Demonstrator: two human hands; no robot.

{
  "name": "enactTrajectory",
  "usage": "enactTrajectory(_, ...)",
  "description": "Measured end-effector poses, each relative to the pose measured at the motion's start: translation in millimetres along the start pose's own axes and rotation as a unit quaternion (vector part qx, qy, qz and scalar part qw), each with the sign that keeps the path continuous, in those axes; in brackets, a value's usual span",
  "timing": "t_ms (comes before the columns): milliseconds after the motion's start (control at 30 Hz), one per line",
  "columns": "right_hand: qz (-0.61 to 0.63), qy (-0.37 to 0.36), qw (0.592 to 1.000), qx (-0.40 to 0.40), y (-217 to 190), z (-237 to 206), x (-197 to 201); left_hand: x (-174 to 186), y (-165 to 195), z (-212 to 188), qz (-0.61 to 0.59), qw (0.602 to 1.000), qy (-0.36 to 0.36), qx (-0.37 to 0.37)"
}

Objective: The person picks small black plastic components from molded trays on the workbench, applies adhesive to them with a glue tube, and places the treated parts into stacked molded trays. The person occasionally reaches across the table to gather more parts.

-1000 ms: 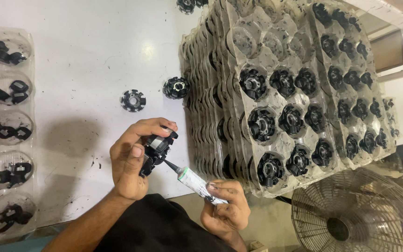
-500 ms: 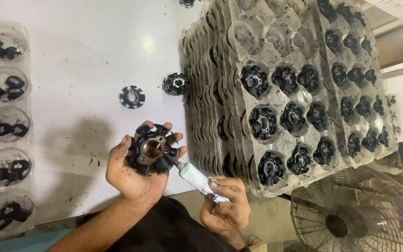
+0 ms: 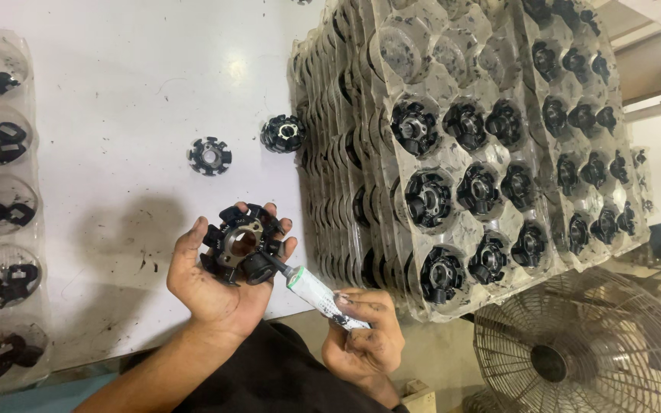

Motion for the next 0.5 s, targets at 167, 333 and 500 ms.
enactTrajectory(167,-0.005,0.006,1.000,-0.012,2.6,7.4,1.7,-10.9,-7.4,2.2,-0.016,0.999,0.006,0.027)
enactTrajectory(333,-0.051,0.054,0.994,-0.076,12.9,6.4,34.1,-43.7,-17.0,36.7,0.044,0.996,-0.078,-0.014)
enactTrajectory(500,0.028,0.173,0.983,-0.047,21.4,-13.6,96.3,-145.3,-71.0,154.9,0.108,0.939,-0.318,-0.074)
Point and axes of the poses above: each hand's wrist, its own z-axis towards the middle knuckle, its own x-axis out of the back of the hand, y = z × x, the point moved 10 cm from there along z, towards the middle knuckle, and after that the axes turned 15 degrees about -x, right-handed, at the moved point
